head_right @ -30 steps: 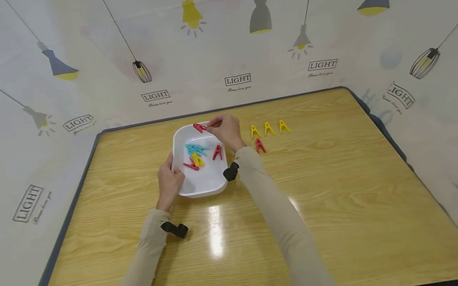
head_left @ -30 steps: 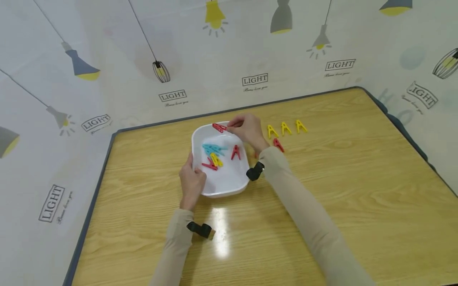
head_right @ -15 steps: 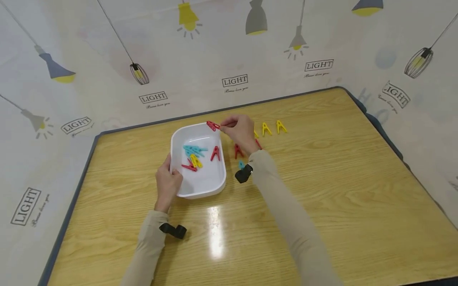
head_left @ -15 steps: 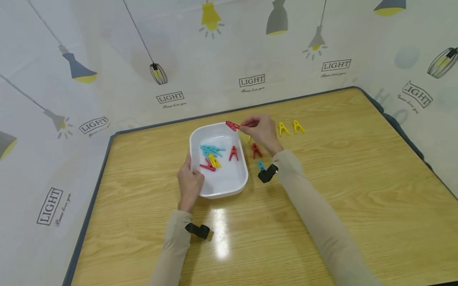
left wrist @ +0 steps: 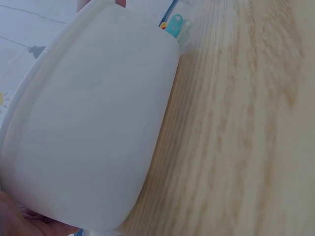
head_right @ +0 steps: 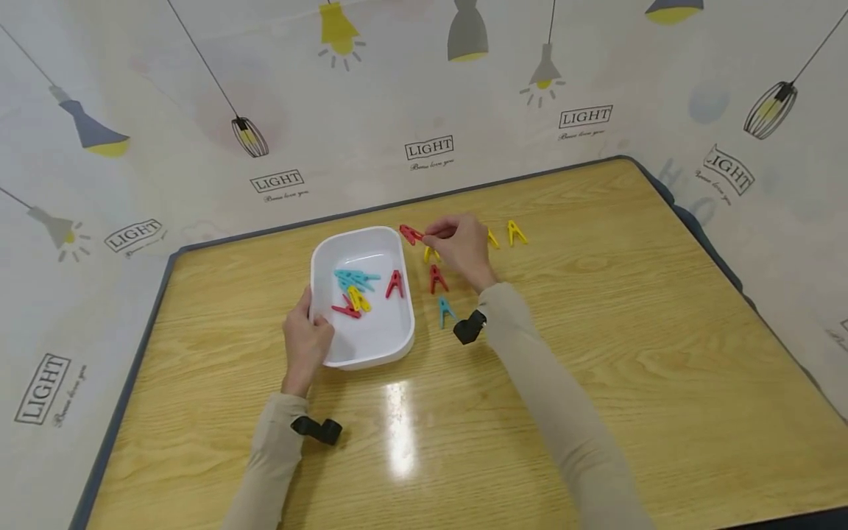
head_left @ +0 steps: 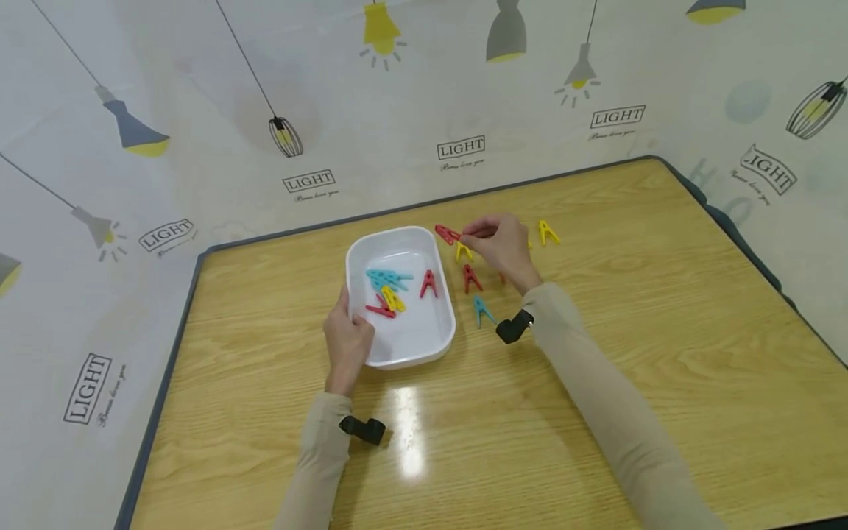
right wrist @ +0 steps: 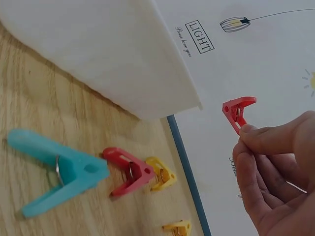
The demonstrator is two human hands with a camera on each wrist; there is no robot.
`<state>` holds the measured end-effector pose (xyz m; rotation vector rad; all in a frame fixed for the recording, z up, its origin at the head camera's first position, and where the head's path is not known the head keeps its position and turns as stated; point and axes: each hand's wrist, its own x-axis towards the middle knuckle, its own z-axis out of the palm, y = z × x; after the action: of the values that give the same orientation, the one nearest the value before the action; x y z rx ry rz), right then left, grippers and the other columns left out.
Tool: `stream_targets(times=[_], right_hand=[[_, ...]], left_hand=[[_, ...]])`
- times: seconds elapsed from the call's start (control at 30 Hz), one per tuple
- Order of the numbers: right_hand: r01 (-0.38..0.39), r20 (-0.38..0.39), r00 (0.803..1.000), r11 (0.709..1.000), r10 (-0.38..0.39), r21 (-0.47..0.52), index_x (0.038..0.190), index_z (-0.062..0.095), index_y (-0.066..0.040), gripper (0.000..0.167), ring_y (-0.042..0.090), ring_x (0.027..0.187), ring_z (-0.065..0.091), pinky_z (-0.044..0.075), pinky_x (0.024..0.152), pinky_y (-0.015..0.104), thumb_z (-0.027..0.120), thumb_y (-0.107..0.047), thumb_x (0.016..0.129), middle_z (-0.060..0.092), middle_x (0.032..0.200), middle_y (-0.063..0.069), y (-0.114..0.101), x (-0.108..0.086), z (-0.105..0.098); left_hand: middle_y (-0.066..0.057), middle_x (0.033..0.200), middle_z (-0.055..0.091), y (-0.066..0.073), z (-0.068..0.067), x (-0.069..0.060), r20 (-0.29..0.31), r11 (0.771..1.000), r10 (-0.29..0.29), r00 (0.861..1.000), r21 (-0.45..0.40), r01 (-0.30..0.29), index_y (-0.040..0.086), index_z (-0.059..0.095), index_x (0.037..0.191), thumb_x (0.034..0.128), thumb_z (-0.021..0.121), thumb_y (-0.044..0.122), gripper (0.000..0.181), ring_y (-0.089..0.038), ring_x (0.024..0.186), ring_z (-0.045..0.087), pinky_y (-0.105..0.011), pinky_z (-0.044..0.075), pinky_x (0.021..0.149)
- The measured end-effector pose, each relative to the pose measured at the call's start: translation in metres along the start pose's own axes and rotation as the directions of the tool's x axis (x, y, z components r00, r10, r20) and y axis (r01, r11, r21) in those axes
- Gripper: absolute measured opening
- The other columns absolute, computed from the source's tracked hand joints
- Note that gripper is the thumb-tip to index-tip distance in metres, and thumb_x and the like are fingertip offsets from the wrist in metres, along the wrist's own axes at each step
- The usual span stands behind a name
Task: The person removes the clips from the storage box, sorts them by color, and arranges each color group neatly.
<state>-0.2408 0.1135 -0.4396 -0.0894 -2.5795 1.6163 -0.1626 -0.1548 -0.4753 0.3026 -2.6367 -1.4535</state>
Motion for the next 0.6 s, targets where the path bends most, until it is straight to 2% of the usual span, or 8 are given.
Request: stream_targets(times=[0.3, 0.6], right_hand=[[0.012, -0.059, 0.998, 1.000, -0.012, 0.003, 0.097, 0.078, -0.006, 0.015, 0.019, 0.083, 0.070, 0.050, 0.063, 0.018, 0.079, -0.018, 0.088, 0.077, 0.098, 0.013, 0.011, -0.005, -0.012], [-0.013, -0.087, 0.996, 1.000, 0.011, -0.024, 0.099, 0.078, -0.006, 0.017, 0.016, 0.082, 0.069, 0.050, 0.069, 0.017, 0.078, -0.019, 0.089, 0.077, 0.099, 0.014, 0.030, -0.009, -0.018]], left_hand=[[-0.023, 0.154, 0.045, -0.001, -0.001, 0.000, -0.022, 1.000, 0.008, 1.000, 0.016, -0.007, -0.004, 0.038, 0.153, 0.0873, 0.043, -0.010, 0.066, -0.032, 0.141, 0.045, -0.048, 0.045, 0.112], [-0.026, 0.151, 0.047, -0.001, 0.000, -0.001, -0.033, 0.999, 0.031, 0.999, 0.028, -0.030, -0.006, 0.039, 0.152, 0.0868, 0.044, -0.008, 0.065, -0.034, 0.139, 0.046, -0.047, 0.045, 0.112]])
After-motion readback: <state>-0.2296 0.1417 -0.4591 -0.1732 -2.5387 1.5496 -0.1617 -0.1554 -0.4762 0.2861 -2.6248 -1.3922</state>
